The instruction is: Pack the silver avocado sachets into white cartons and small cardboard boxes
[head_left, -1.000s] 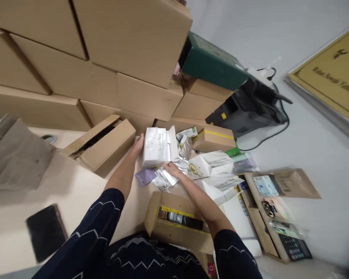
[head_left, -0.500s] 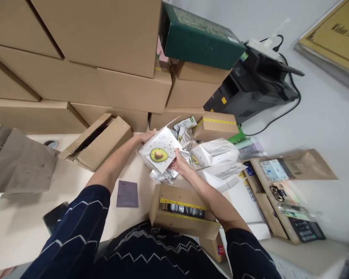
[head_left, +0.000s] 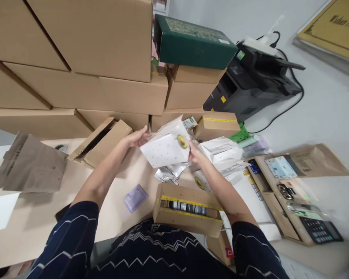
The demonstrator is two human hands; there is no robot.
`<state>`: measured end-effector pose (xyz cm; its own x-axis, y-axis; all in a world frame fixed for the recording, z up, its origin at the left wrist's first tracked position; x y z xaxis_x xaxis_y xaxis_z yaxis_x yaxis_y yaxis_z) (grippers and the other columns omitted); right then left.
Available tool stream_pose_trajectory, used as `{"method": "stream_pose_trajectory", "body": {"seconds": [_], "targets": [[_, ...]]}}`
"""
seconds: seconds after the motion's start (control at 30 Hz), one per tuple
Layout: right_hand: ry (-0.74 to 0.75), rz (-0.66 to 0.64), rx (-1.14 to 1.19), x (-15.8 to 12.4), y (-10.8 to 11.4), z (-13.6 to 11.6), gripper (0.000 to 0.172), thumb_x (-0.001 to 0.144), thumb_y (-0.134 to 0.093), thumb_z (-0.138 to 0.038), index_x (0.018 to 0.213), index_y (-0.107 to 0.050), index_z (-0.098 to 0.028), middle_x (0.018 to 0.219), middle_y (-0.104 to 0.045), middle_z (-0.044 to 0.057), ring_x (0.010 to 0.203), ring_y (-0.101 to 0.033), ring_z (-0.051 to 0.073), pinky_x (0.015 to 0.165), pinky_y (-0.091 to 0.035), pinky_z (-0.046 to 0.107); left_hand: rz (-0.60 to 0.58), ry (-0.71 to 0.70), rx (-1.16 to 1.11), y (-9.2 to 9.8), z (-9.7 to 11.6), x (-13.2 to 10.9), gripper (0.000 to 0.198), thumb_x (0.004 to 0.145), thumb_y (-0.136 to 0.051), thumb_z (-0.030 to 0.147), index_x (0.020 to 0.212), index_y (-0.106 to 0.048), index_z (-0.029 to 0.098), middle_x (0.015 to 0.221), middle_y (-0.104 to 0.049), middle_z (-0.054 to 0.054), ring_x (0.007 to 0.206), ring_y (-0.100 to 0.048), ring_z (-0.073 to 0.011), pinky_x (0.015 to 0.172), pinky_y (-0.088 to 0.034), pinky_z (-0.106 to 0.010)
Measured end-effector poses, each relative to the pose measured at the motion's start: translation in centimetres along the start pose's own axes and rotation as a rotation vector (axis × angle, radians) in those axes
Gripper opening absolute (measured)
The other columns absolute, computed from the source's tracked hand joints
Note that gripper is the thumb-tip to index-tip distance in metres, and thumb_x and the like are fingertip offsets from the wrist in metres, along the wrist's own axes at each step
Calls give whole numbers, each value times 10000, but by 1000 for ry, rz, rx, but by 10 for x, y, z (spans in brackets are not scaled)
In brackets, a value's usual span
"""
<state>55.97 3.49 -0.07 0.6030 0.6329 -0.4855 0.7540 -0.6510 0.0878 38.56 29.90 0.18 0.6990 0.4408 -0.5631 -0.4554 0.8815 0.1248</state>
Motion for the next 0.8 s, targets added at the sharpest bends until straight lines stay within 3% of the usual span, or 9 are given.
{"method": "stream_pose_trajectory", "body": {"seconds": [0.1,0.17,0.27,0.4,0.53,0.6,0.67,0.73,0.8], "targets": [[-308,3,241,-6,20,2,337,989,-403,-410,879,-621,-178,785,-715,110,719,-682,206,713,-585,340,-136,-81,-147,-5,52,-8,932,835,-271,870,1125,-722,107,1048,-720,-219,1047,-664,-387,886,-536,-532],[-381,-26,311,-15,25,0,277,968,-420,-278,836,-634,-163,796,-719,115,660,-658,170,638,-564,267,-130,-198,-151,-17,84,-9,919,859,-280,853,1162,-699,93,1039,-711,-201,1085,-651,-380,904,-535,-519],[-398,-41,380,-33,32,-8,236,927,-461,-185,840,-676,-147,792,-721,106,566,-599,129,509,-504,198,-34,-372,-70,-35,120,2,841,903,-328,802,1203,-664,93,1065,-684,-157,1153,-624,-393,939,-519,-539],[-344,3,421,-64,50,-30,242,931,-477,-195,844,-696,-140,764,-716,94,495,-524,98,418,-424,152,134,-543,71,-49,155,12,779,977,-270,713,1142,-651,54,1178,-624,-125,1209,-588,-440,912,-523,-554],[-281,55,424,-90,66,-55,333,969,-392,-222,796,-667,-147,733,-700,86,464,-485,65,416,-375,119,107,-587,195,-66,187,-31,1012,925,156,581,946,-643,-38,1175,-588,-122,1176,-580,-455,715,-517,-410],[-244,69,414,-98,67,-63,385,981,-333,-229,789,-658,-156,725,-691,73,470,-488,57,437,-379,122,78,-628,234,-75,196,-70,1045,864,235,534,897,-628,-54,1176,-581,-104,1170,-568,-445,645,-479,-342],[-179,73,400,-105,63,-65,366,987,-359,-284,815,-666,-185,700,-681,57,501,-526,82,466,-424,158,104,-742,222,-78,194,-111,919,948,80,532,943,-642,-35,1163,-600,-79,1171,-590,-402,658,-485,-316],[-62,79,403,-111,56,-63,307,980,-423,-355,872,-680,-227,694,-680,51,600,-610,141,534,-507,224,160,-777,165,-73,173,-148,806,1002,-46,505,1000,-671,-3,1158,-620,-49,1216,-580,-383,724,-523,-350],[66,56,396,-118,45,-56,300,974,-435,-410,949,-689,-254,758,-702,62,787,-683,200,663,-573,301,281,-754,29,-60,134,-183,711,1030,-119,479,1109,-687,58,1169,-634,-18,1276,-547,-385,811,-553,-420]]}}
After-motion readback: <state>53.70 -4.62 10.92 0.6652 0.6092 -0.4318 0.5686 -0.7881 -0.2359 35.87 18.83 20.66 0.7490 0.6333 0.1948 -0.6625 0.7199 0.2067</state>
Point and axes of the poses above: each hand's wrist, its own x-axis towards the middle knuckle, its own y-axis out of the back of the hand, z = x × y, the point moved 2 cm from there along x, towards the middle knuckle
